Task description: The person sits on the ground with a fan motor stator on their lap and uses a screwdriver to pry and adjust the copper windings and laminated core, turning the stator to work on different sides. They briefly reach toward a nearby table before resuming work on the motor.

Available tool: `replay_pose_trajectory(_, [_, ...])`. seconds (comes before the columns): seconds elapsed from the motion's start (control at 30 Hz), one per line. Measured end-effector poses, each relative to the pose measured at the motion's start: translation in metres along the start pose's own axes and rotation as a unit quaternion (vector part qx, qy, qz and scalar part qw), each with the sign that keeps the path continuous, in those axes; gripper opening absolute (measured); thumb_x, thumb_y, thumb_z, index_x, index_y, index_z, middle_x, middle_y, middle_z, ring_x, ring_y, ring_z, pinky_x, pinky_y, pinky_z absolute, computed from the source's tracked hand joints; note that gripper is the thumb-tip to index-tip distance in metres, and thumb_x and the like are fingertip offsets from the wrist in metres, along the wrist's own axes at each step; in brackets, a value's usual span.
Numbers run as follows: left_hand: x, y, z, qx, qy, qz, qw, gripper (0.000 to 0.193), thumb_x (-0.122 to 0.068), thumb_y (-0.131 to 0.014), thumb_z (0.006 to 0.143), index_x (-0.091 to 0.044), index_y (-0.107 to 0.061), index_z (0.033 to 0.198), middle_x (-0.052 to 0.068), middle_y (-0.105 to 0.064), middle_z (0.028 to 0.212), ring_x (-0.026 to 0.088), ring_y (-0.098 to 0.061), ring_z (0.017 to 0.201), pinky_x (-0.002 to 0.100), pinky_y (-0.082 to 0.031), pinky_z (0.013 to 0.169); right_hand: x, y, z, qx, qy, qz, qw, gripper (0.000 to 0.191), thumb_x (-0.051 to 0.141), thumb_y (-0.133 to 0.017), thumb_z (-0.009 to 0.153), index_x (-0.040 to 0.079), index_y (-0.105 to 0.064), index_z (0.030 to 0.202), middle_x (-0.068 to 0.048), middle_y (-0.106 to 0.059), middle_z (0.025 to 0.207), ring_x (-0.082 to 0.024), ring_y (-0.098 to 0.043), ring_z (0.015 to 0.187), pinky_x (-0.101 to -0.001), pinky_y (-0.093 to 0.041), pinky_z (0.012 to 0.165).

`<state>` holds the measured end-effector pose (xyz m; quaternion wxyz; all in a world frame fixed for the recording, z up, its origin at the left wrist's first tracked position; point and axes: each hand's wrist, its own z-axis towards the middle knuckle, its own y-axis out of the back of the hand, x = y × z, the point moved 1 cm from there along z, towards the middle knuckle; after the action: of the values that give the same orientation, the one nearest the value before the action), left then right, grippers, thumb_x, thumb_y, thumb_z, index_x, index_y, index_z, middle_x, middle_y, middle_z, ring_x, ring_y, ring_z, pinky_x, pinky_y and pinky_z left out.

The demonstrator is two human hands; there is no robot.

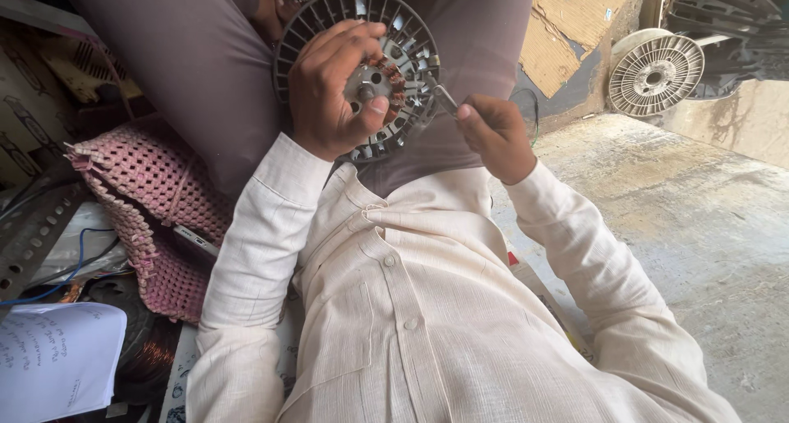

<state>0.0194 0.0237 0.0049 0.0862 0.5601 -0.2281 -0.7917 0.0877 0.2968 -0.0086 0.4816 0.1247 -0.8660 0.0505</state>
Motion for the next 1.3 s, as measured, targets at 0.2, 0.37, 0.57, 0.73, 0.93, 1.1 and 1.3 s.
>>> replay_pose_trajectory(0.2, [-0.018,-0.006,-0.012,-0.056,0.065,0.015,0.996,0.070,-0.067,-0.048,0.100,0.000,-0.065,0.109,0.020,-0.068,0.132,0.040,-0.066,0.125,0.048,-0.051,0.106,0.057,0.012,-0.025,0.037,0.123,-0.288,0.949,0.021,0.019,-0.063,0.102,0.001,-0.069,0.095,-0.007,-0.055,0.057,-0.017,-0.057,0.050,-0.0333,-0.044,0.050])
replay_pose_trajectory(0.37, [-0.014,0.015,-0.003,0.024,0.017,0.029,0.999,0.077,-0.070,-0.050,0.102,0.003,-0.065,0.122,0.023,-0.066,0.131,0.041,-0.064,0.121,0.050,-0.049,0.108,0.102,0.000,-0.023,0.052,0.184,-0.464,0.865,0.018,0.020,-0.066,0.097,0.007,-0.072,0.087,-0.011,-0.063,0.062,-0.033,-0.063,0.056,-0.0452,-0.048,0.054])
replay_pose_trajectory(0.57, [-0.002,0.022,0.013,0.080,-0.082,0.009,0.993,0.081,-0.076,-0.044,0.101,-0.001,-0.064,0.125,0.019,-0.070,0.121,0.036,-0.068,0.116,0.049,-0.048,0.106,0.110,-0.016,0.004,0.074,0.229,-0.532,0.812,0.020,0.025,-0.070,0.094,0.010,-0.072,0.081,-0.011,-0.064,0.064,-0.035,-0.063,0.058,-0.0459,-0.050,0.056])
replay_pose_trajectory(0.73, [0.006,0.019,0.007,0.094,-0.050,-0.056,0.993,0.089,-0.082,-0.043,0.102,0.000,-0.063,0.129,0.017,-0.070,0.110,0.034,-0.071,0.102,0.047,-0.054,0.095,0.094,-0.010,0.006,0.102,0.211,-0.436,0.869,0.012,0.016,-0.068,0.098,0.007,-0.073,0.092,-0.010,-0.063,0.060,-0.028,-0.065,0.053,-0.0410,-0.052,0.055])
replay_pose_trajectory(0.93, [0.015,0.017,0.001,0.083,-0.048,-0.081,0.992,0.095,-0.088,-0.041,0.099,0.000,-0.063,0.127,0.016,-0.070,0.112,0.032,-0.071,0.102,0.044,-0.056,0.091,0.073,-0.011,0.006,0.102,0.192,-0.359,0.908,0.008,0.007,-0.066,0.097,0.002,-0.070,0.102,-0.013,-0.065,0.067,-0.026,-0.067,0.052,-0.0380,-0.053,0.052])
replay_pose_trajectory(1.1, [0.016,0.014,0.003,0.063,-0.083,-0.045,0.994,0.095,-0.090,-0.044,0.096,-0.001,-0.064,0.124,0.014,-0.070,0.110,0.030,-0.071,0.098,0.043,-0.056,0.088,0.055,-0.025,0.006,0.056,0.238,-0.380,0.892,0.009,0.007,-0.068,0.099,0.001,-0.069,0.106,-0.017,-0.064,0.069,-0.033,-0.065,0.059,-0.0426,-0.049,0.057])
replay_pose_trajectory(1.3, [0.014,0.011,0.004,0.064,-0.034,-0.049,0.996,0.090,-0.085,-0.053,0.091,0.000,-0.067,0.119,0.014,-0.068,0.100,0.029,-0.070,0.088,0.044,-0.056,0.081,0.043,-0.017,0.010,0.116,0.164,-0.361,0.911,0.010,0.008,-0.068,0.096,0.004,-0.070,0.105,-0.015,-0.062,0.067,-0.033,-0.062,0.055,-0.0420,-0.049,0.056])
